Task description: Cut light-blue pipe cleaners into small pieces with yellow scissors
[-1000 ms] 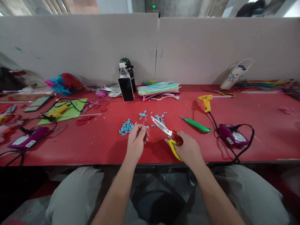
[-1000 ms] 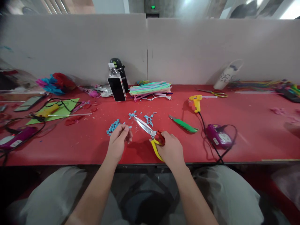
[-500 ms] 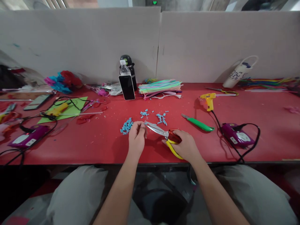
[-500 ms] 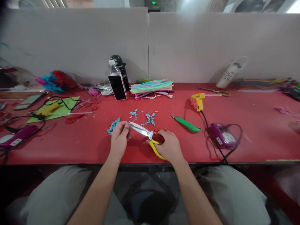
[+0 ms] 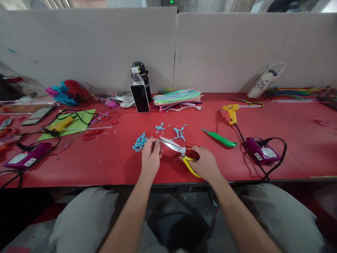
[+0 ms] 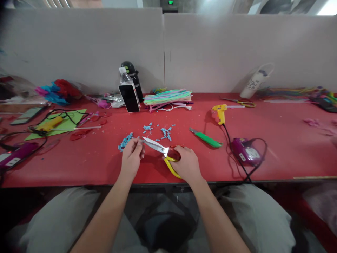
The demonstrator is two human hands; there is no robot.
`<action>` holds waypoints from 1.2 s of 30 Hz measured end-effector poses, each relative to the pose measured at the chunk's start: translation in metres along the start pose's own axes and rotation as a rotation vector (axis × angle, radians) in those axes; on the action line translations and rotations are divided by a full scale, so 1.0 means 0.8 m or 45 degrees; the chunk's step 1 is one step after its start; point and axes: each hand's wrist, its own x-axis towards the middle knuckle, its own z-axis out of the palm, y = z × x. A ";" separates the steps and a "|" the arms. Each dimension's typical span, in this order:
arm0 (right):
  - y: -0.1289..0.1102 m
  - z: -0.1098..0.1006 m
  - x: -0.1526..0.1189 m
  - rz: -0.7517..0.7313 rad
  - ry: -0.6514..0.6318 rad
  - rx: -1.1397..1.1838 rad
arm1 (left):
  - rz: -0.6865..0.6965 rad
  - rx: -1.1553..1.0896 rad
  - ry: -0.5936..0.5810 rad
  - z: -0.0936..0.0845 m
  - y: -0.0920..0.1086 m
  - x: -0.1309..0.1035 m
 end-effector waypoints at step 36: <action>0.044 -0.017 0.049 -0.138 -0.149 -0.218 | 0.119 0.042 -0.202 -0.002 -0.006 0.040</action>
